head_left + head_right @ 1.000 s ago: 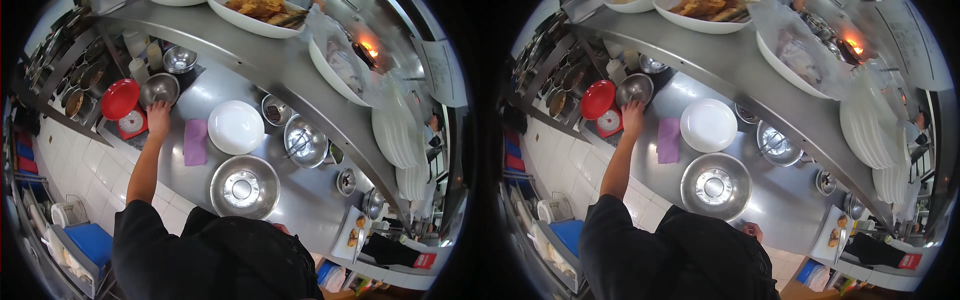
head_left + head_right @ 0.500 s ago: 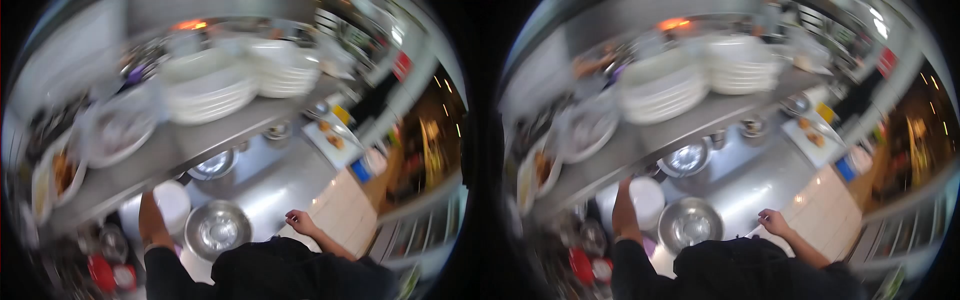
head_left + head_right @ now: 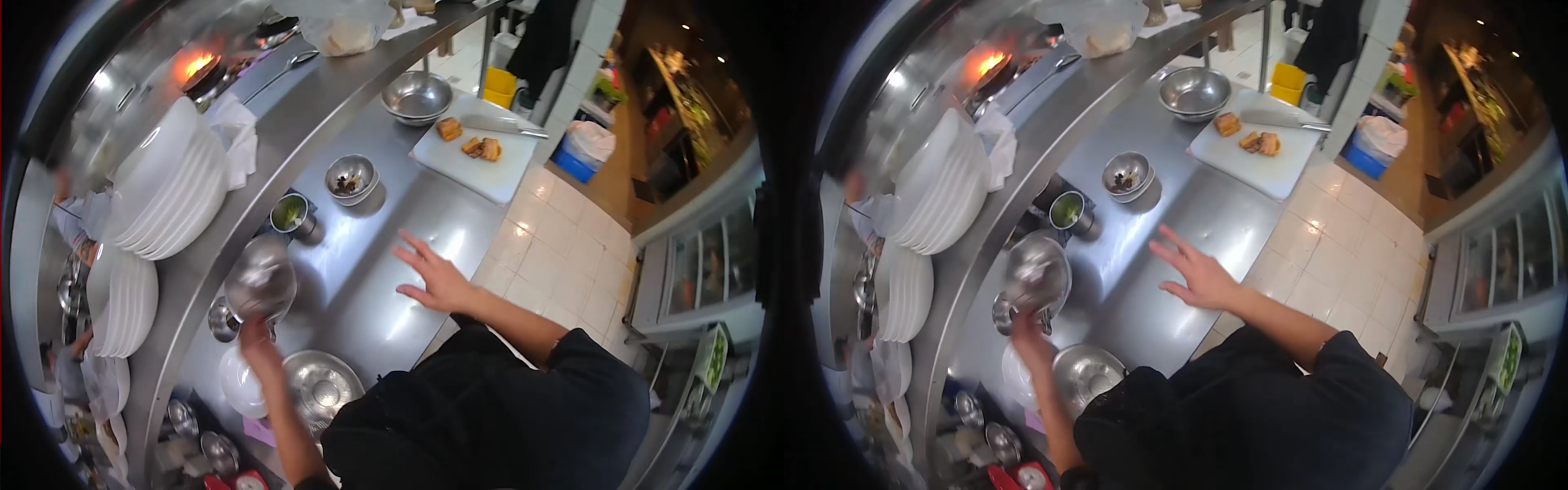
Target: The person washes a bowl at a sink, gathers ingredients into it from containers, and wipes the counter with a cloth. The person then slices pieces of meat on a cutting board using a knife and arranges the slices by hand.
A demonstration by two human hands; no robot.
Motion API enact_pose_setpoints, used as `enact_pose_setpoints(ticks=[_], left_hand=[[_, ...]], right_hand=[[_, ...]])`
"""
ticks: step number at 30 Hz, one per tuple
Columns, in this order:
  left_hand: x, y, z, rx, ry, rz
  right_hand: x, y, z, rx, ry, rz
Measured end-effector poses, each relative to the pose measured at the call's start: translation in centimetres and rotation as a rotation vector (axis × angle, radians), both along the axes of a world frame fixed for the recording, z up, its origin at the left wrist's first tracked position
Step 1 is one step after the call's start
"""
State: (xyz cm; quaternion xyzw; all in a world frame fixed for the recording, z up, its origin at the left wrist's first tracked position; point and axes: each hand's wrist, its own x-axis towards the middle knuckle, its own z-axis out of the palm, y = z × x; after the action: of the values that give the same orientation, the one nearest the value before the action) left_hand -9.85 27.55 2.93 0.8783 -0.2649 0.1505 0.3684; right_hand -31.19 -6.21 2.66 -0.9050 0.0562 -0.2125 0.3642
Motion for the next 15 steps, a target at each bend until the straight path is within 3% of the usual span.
enact_pose_setpoints(ticks=[3,5,7,9,11,12,13,15], left_hand=[[-7.5,-15.6,3.6,-0.037,0.097,-0.338],[-9.2,-24.7,4.4,-0.059,0.245,-0.345],[-8.6,-32.3,4.3,-0.11,0.286,-0.505],[-9.5,-39.1,6.1,-0.1,0.43,-0.67],[-9.6,-42.4,6.4,-0.002,0.366,-0.693],[-9.8,-43.4,6.3,0.09,0.303,-0.727],[-9.4,-43.0,5.7,0.148,0.25,-0.721],[-8.7,-39.6,2.2,0.13,0.32,-0.578]], right_hand=[[1.7,-8.4,2.0,-0.046,-0.206,0.084],[0.7,-15.7,2.6,0.227,-0.238,0.145],[-0.9,-24.3,2.3,-0.045,-0.309,0.157],[-2.5,-33.3,-0.3,-0.057,-0.312,0.034],[-3.0,-42.2,-0.4,0.167,-0.272,-0.235],[-2.5,-47.5,-1.3,0.506,-0.381,-0.275],[-2.1,-52.5,-2.4,0.569,-0.395,-0.413],[0.0,-61.7,-5.8,1.216,-0.618,-0.54]])
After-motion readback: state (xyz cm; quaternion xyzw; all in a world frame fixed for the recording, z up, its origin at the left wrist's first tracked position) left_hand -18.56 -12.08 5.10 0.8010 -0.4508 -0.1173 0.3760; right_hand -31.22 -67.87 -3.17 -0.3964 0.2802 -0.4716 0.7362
